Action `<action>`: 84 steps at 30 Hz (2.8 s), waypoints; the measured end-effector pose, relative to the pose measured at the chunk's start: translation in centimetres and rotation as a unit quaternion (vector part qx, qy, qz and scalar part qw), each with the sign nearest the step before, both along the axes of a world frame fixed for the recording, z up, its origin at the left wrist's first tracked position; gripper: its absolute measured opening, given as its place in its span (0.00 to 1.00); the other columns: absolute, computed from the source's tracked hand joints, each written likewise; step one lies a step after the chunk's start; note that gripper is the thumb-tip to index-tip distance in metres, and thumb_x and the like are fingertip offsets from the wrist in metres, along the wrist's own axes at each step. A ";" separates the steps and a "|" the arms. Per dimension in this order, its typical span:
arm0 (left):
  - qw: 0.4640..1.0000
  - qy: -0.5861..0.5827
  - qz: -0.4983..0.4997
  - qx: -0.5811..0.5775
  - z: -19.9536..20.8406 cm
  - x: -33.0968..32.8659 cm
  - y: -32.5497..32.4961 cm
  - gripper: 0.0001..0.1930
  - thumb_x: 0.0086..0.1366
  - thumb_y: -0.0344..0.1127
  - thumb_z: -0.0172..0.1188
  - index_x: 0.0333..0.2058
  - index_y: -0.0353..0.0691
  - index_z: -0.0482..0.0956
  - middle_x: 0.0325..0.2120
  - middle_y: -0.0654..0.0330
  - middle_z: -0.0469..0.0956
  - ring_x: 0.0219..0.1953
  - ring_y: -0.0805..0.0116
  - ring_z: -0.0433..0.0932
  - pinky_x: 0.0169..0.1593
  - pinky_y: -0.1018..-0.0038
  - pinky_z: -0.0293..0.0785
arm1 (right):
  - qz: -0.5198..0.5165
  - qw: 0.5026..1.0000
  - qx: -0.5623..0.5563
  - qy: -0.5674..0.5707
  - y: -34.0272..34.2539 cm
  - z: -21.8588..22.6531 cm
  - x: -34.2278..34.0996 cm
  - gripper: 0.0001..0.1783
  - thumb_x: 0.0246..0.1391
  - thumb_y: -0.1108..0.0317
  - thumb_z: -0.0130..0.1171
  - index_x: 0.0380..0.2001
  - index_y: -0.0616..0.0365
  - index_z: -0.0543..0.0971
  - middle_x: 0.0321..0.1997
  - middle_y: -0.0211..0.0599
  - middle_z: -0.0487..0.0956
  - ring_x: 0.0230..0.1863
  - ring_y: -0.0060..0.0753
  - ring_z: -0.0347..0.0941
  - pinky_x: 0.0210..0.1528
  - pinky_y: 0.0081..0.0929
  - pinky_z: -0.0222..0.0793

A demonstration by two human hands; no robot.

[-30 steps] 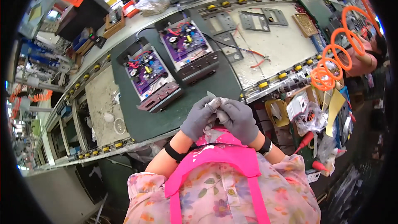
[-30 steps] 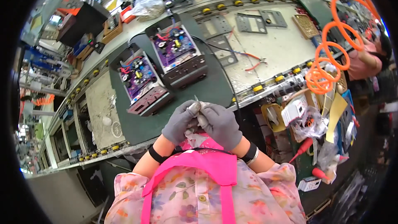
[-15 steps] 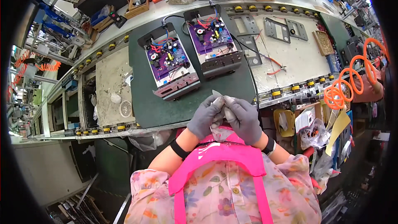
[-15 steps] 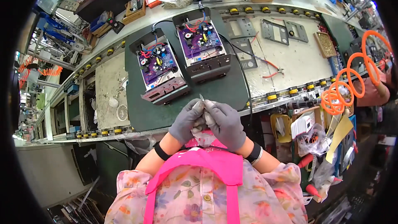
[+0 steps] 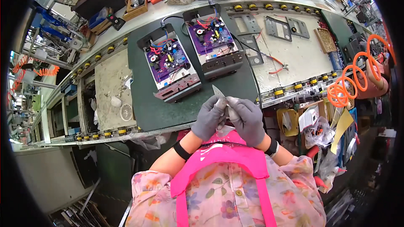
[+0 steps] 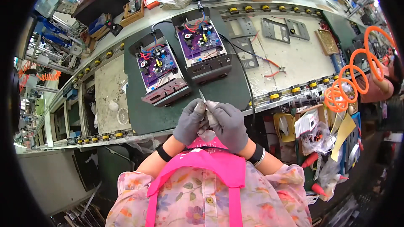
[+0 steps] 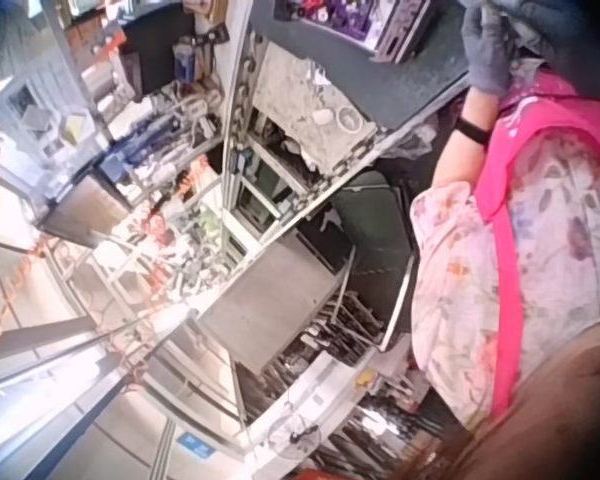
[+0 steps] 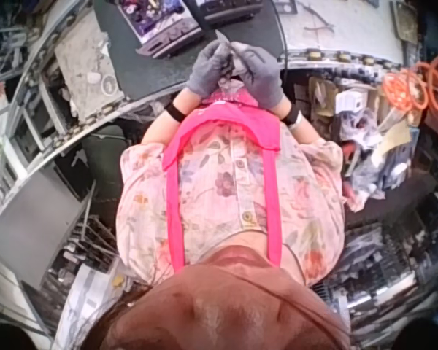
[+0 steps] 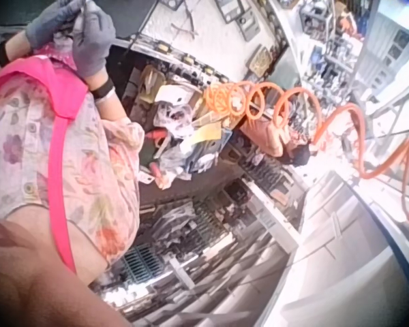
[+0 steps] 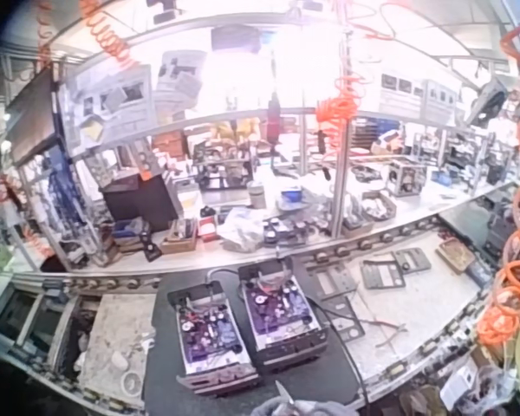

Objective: Assemble components onto an electronic device chassis and apply labels.

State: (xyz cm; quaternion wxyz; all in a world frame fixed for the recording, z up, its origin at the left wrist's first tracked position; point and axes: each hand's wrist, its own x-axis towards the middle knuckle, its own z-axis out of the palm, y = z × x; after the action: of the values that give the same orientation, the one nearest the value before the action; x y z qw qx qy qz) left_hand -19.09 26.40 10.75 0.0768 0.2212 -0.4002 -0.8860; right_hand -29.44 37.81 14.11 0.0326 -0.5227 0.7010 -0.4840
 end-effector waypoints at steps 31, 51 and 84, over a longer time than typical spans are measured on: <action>0.997 0.070 0.011 0.044 1.1 1.0 -0.2 0.09 0.70 0.42 0.50 0.38 0.43 0.70 0.19 0.70 0.66 0.15 0.85 0.60 0.16 0.85 0.57 | 0.020 0.998 0.001 0.063 -0.4 0.3 0.6 0.20 0.47 0.73 0.59 0.47 0.66 0.76 0.37 0.46 0.77 0.34 0.44 0.75 0.36 0.35 0.71; 0.966 0.094 0.187 0.153 1.4 3.7 -3.2 0.09 0.54 0.31 0.54 0.32 0.32 0.76 0.43 0.54 0.74 0.48 0.63 0.73 0.53 0.68 0.70 | -0.160 0.846 -0.068 -0.504 -0.6 -5.4 -2.6 0.08 0.55 0.74 0.53 0.36 0.66 0.78 0.31 0.33 0.79 0.31 0.23 0.75 0.35 0.20 0.72; 0.911 -0.088 0.095 -0.393 -3.9 -1.8 -5.9 0.15 0.69 0.42 0.52 0.42 0.37 0.78 0.17 0.73 0.67 0.16 0.86 0.62 0.21 0.84 0.58 | 0.056 0.940 0.046 -0.334 -2.6 -9.2 -13.3 0.12 0.56 0.63 0.58 0.35 0.62 0.78 0.30 0.25 0.77 0.34 0.14 0.69 0.38 0.17 0.66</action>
State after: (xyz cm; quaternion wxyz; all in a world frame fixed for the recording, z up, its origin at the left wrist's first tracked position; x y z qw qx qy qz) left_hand -20.88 20.50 6.81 0.2058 0.2868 -0.6980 -0.6231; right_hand -42.76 35.21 4.87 0.3157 -0.3674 0.6408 -0.5956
